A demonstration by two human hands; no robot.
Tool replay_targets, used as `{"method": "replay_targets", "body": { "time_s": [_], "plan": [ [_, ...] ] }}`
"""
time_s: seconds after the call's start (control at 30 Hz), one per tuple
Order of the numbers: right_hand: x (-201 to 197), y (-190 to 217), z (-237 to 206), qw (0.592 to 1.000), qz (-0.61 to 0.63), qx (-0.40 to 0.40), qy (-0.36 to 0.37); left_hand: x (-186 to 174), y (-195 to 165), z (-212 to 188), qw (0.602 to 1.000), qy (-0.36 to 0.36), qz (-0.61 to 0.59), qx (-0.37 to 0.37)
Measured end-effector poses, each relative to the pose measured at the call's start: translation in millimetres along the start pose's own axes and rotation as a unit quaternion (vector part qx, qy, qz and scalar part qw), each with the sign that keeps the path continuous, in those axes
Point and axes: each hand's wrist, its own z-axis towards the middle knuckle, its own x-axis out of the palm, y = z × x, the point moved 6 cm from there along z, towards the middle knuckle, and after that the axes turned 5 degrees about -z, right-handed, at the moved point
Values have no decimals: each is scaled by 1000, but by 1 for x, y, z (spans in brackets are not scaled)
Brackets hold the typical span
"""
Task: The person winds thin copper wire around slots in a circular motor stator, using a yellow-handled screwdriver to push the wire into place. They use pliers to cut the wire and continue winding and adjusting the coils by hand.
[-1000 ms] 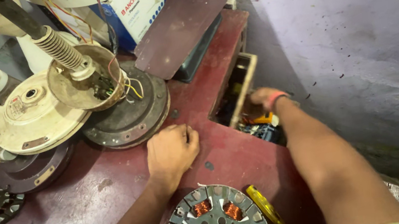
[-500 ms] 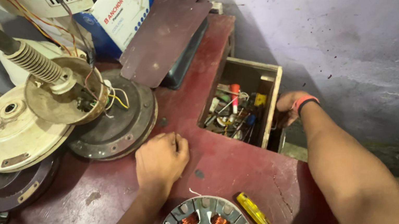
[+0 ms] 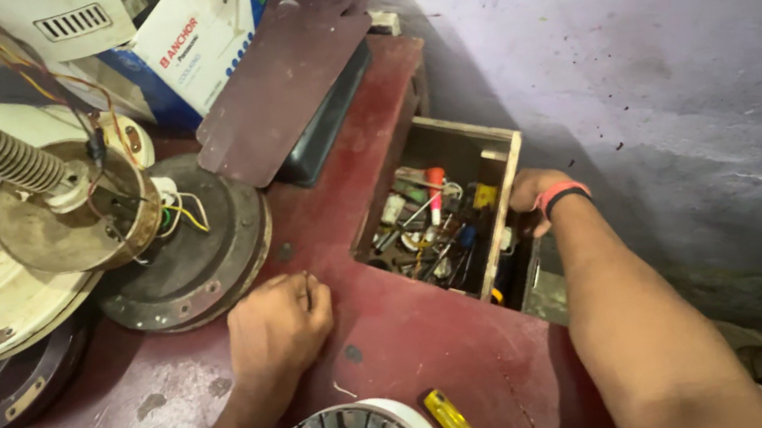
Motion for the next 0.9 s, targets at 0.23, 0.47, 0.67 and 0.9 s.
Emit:
{"method": "replay_targets", "body": {
  "time_s": [0.23, 0.47, 0.67, 0.9],
  "plan": [
    [1, 6, -7, 1000, 11, 1, 4, 2, 5, 2, 999, 10, 49, -13],
    [0, 12, -8, 998, 57, -20, -14, 3, 6, 1, 996, 24, 80, -31],
    [13, 50, -17, 988, 126, -88, 25, -1, -3, 1, 998, 10, 64, 1],
    [46, 98, -23, 954, 48, -281, 94, -2, -11, 0, 999, -15, 20, 45]
  ]
}}
